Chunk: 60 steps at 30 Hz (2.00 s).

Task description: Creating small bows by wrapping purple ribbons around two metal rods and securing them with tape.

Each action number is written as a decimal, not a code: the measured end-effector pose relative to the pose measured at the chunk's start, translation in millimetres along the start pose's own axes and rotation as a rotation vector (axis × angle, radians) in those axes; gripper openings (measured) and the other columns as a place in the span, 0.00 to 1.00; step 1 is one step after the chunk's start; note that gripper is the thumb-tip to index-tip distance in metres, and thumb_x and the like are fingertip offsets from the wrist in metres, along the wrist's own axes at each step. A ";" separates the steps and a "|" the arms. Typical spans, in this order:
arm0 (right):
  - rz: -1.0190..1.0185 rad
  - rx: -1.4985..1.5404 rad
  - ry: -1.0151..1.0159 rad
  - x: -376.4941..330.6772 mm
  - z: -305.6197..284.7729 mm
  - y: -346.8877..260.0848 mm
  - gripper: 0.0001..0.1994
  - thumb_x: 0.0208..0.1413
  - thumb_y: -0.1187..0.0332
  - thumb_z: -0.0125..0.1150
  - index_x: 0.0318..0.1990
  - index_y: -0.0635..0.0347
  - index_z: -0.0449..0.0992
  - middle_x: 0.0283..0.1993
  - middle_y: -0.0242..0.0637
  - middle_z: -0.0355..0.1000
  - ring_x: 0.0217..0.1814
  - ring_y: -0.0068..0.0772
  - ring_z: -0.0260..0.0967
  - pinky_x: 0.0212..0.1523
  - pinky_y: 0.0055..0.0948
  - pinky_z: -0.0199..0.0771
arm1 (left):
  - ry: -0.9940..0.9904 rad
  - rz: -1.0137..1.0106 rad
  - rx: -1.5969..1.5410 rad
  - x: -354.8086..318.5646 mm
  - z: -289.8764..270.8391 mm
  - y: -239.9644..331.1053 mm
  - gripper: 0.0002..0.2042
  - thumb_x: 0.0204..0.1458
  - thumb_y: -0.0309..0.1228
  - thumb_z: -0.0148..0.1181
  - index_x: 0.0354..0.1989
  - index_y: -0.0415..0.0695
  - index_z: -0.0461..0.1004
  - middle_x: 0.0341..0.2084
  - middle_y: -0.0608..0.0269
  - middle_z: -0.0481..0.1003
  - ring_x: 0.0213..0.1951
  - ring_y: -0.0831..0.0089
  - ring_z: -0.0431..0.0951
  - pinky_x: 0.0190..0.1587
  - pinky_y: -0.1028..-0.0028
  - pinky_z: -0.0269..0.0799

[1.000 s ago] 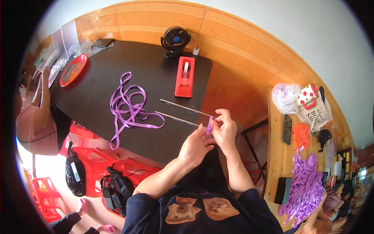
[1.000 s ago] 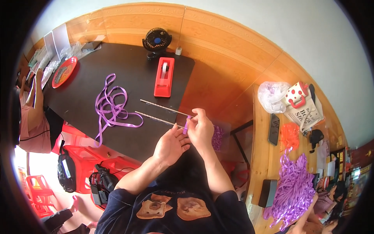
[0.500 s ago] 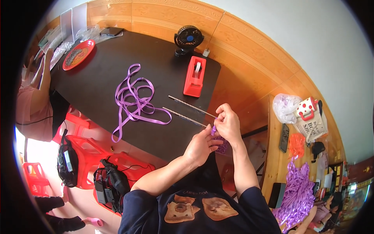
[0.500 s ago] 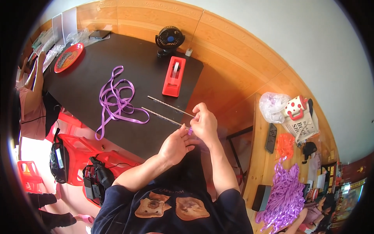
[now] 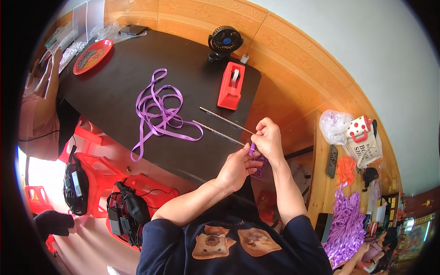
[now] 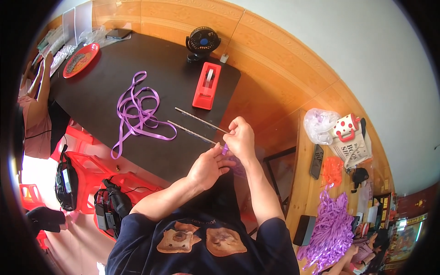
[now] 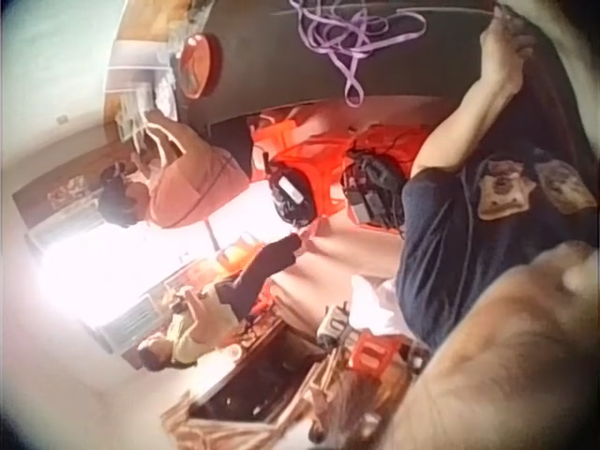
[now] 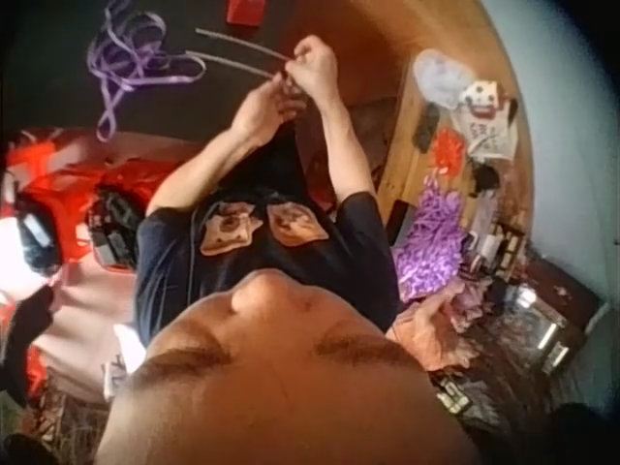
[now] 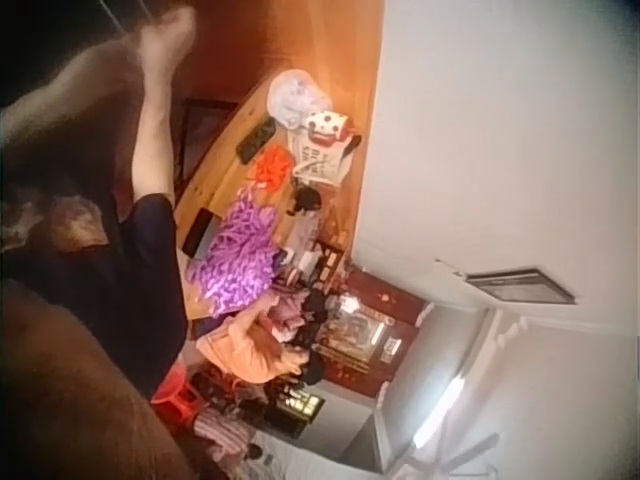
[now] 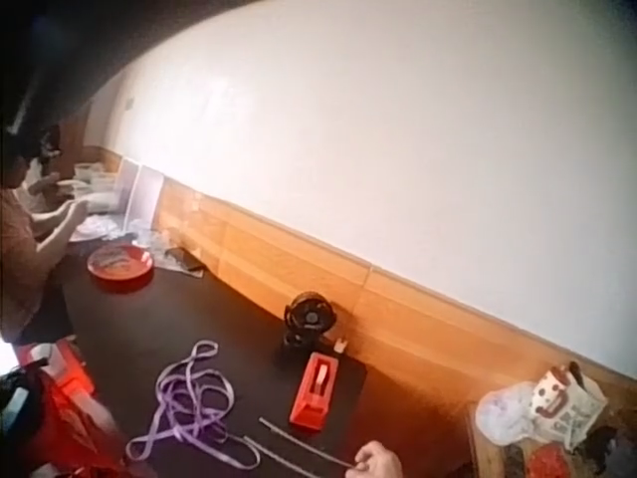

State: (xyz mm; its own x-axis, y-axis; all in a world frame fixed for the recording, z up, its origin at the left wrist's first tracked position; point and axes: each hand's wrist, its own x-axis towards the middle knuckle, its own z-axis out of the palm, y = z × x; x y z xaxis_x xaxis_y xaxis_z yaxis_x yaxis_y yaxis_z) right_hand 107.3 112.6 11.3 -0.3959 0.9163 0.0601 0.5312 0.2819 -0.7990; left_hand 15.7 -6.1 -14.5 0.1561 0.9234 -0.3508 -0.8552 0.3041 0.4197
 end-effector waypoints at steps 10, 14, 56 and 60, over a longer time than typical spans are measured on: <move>-0.101 0.460 0.276 -35.4 12.0 12.7 0.09 0.49 0.84 0.57 0.32 0.63 0.63 0.23 0.34 0.69 0.23 0.17 0.66 0.17 0.20 0.66 | -0.001 0.003 -0.019 -1.0 1.8 0.8 0.15 0.64 0.46 0.40 0.42 0.48 0.68 0.40 0.66 0.73 0.39 0.72 0.71 0.43 0.71 0.62; -0.117 0.465 0.304 -35.8 14.5 38.2 0.10 0.49 0.83 0.59 0.33 0.63 0.63 0.25 0.33 0.70 0.26 0.16 0.67 0.23 0.18 0.68 | -0.006 -0.011 -0.004 -0.1 1.4 -0.3 0.18 0.64 0.47 0.39 0.47 0.45 0.67 0.44 0.63 0.72 0.42 0.70 0.71 0.45 0.70 0.63; 0.006 1.664 -0.339 -29.2 34.3 79.3 0.31 0.59 0.61 0.57 0.68 0.54 0.54 0.49 0.46 0.68 0.50 0.40 0.69 0.47 0.41 0.75 | -0.009 0.038 0.116 2.4 -5.2 -10.3 0.14 0.59 0.38 0.50 0.46 0.44 0.73 0.41 0.65 0.76 0.40 0.73 0.73 0.45 0.72 0.64; 0.106 1.731 -0.272 -20.1 48.1 88.1 0.18 0.60 0.72 0.54 0.59 0.57 0.67 0.26 0.29 0.60 0.30 0.24 0.56 0.33 0.24 0.61 | -0.072 -0.035 0.191 -25.6 8.4 -26.3 0.12 0.60 0.32 0.49 0.46 0.42 0.74 0.40 0.67 0.76 0.39 0.77 0.74 0.43 0.75 0.67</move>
State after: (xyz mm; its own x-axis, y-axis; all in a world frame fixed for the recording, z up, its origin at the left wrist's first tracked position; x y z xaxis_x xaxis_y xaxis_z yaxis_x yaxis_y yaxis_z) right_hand 126.1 105.3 -89.1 -0.6144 0.7887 0.0217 -0.7050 -0.5364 -0.4640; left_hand 38.3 -35.8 -9.6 0.2245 0.9239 -0.3099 -0.7408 0.3684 0.5617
